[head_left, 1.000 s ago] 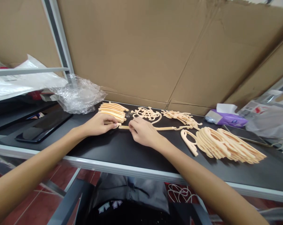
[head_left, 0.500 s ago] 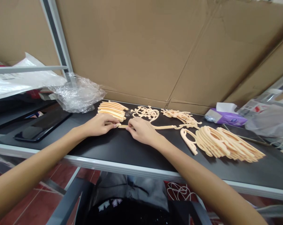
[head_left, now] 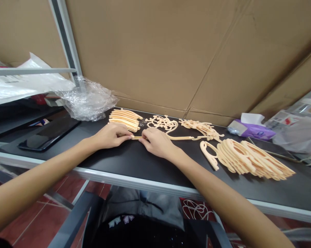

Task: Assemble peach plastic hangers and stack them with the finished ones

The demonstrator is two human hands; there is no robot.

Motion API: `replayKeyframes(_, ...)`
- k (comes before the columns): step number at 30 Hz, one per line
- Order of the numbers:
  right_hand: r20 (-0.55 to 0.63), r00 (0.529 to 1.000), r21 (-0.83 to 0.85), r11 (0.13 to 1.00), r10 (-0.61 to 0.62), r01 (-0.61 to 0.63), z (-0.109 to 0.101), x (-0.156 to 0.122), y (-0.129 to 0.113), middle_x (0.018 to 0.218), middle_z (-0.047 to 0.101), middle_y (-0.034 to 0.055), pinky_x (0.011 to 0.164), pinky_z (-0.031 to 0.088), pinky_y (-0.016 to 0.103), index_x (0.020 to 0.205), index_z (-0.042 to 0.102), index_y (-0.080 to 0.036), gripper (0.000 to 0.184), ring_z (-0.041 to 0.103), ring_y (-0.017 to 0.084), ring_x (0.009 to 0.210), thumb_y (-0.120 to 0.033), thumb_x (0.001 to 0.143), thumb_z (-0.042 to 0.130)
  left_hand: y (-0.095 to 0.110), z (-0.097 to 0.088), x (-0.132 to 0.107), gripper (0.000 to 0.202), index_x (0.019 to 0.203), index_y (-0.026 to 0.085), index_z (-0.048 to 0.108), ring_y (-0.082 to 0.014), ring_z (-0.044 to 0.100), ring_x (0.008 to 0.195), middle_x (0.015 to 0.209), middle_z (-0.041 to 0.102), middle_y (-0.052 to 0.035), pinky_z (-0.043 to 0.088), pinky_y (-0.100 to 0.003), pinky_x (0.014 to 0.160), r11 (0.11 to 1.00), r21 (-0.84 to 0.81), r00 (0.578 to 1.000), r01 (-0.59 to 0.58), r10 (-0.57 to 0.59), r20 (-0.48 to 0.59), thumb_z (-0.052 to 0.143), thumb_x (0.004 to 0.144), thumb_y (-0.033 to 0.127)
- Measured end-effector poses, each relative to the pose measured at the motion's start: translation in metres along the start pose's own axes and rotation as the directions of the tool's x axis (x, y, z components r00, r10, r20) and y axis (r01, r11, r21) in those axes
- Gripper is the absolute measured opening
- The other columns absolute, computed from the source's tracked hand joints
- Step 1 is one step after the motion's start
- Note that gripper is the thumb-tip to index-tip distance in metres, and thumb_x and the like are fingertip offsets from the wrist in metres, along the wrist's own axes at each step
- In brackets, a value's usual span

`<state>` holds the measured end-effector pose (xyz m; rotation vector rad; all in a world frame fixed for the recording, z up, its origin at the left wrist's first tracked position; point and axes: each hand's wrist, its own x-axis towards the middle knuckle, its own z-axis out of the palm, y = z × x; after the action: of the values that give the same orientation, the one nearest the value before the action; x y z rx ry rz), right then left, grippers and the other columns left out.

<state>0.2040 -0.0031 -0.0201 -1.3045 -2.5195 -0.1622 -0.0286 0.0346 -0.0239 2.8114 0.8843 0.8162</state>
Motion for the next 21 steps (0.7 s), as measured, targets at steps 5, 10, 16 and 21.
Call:
replayKeyframes(5, -0.016, 0.998, 0.0, 0.999, -0.054, 0.054, 0.0029, 0.003, -0.0005, 0.096, 0.067, 0.0102, 0.08, 0.041, 0.031, 0.097, 0.063, -0.016, 0.017, 0.058, 0.021, 0.094, -0.026, 0.1, 0.05, 0.0018, -0.0004, 0.0005, 0.027, 0.095, 0.021, 0.079, -0.0161, 0.066, 0.075, 0.082, 0.074, -0.004, 0.046, -0.026, 0.072, 0.999, 0.037, 0.999, -0.027, 0.026, 0.018, 0.056, 0.096, 0.036)
replayKeyframes(10, -0.03, 0.998, 0.007, 0.999, -0.048, 0.048, 0.0039, 0.0032, 0.0014, 0.096, 0.066, 0.0091, 0.078, 0.041, 0.031, 0.098, 0.063, -0.017, 0.016, 0.058, 0.02, 0.092, -0.027, 0.1, 0.051, 0.0014, -0.0027, -0.0002, 0.026, 0.093, 0.021, 0.078, -0.0167, 0.067, 0.077, 0.085, 0.075, -0.004, 0.046, -0.026, 0.072, 0.999, 0.053, 1.0, -0.012, 0.011, 0.019, 0.056, 0.094, 0.033)
replayKeyframes(16, -0.025, 0.997, -0.011, 0.997, -0.07, 0.07, 0.0038, 0.0021, 0.0041, 0.096, 0.066, 0.0081, 0.078, 0.04, 0.03, 0.105, 0.064, -0.019, 0.017, 0.058, 0.02, 0.093, -0.025, 0.1, 0.048, 0.0018, -0.0033, -0.0003, 0.026, 0.089, 0.02, 0.077, -0.0166, 0.066, 0.076, 0.086, 0.075, -0.0039, 0.045, -0.027, 0.072, 0.995, 0.097, 1.0, 0.001, -0.003, 0.021, 0.054, 0.094, 0.032)
replayKeyframes(21, -0.013, 0.998, -0.035, 0.997, -0.068, 0.068, 0.0021, 0.0021, 0.0045, 0.098, 0.066, 0.0088, 0.08, 0.041, 0.031, 0.105, 0.064, -0.018, 0.02, 0.059, 0.02, 0.093, -0.025, 0.101, 0.046, 0.0011, -0.0064, 0.0004, 0.027, 0.087, 0.021, 0.076, -0.0163, 0.065, 0.077, 0.085, 0.074, -0.0035, 0.043, -0.026, 0.074, 0.995, 0.095, 0.998, 0.011, -0.017, 0.062, 0.052, 0.094, 0.031)
